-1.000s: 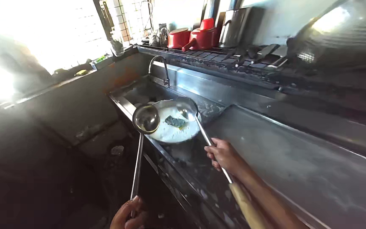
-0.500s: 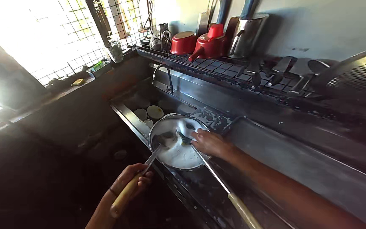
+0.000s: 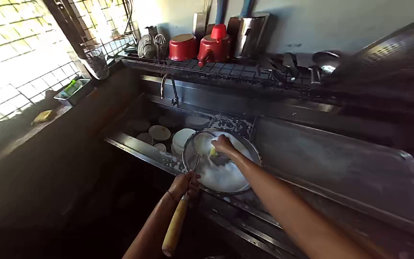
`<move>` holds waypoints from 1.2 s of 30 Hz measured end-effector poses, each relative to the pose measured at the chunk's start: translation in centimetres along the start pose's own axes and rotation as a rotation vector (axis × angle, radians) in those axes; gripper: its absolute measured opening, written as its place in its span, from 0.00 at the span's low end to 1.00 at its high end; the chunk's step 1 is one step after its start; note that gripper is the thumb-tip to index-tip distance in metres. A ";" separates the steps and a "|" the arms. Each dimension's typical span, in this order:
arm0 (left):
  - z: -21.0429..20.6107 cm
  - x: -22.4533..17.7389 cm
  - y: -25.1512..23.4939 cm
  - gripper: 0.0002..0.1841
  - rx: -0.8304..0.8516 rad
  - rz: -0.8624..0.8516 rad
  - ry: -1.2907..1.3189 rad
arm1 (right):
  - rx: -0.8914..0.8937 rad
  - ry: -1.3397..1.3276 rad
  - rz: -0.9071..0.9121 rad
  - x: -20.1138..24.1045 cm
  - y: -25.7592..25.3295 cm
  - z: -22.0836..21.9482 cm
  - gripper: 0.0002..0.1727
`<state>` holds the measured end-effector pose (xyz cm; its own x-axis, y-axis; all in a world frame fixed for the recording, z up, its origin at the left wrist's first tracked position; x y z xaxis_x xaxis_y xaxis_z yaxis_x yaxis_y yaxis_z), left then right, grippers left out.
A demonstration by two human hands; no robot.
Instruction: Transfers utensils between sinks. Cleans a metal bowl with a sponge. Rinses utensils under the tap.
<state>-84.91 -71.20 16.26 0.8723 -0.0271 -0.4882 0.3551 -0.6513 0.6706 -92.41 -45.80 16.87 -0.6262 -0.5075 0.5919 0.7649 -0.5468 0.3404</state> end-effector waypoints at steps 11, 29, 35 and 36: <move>0.4 -4.0 -2.1 0.23 0.024 -0.090 -0.679 | -0.234 -0.627 -0.203 2.5 12.2 -8.8 0.26; 3.0 -15.1 5.7 0.17 0.207 -0.090 -1.863 | -0.405 -1.710 -0.543 12.6 15.5 -13.1 0.14; 3.0 -18.2 5.3 0.18 0.396 -0.001 -1.866 | -0.464 -1.783 -0.572 11.9 11.6 -9.7 0.10; 3.7 -18.7 5.4 0.17 0.426 0.009 -1.812 | -0.578 -1.802 -0.534 10.0 10.0 -8.2 0.11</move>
<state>-100.60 -77.04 26.93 -0.6051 -0.5187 -0.6040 0.0053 -0.7612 0.6485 -92.24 -61.80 20.19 0.4043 0.7045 0.5833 0.2155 -0.6931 0.6878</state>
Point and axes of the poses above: each hand's wrist, its own y-axis away from the middle knuckle, its own z-axis out of the back of the hand, x = y × z, the point moved 10 cm from there along -y, towards the middle knuckle
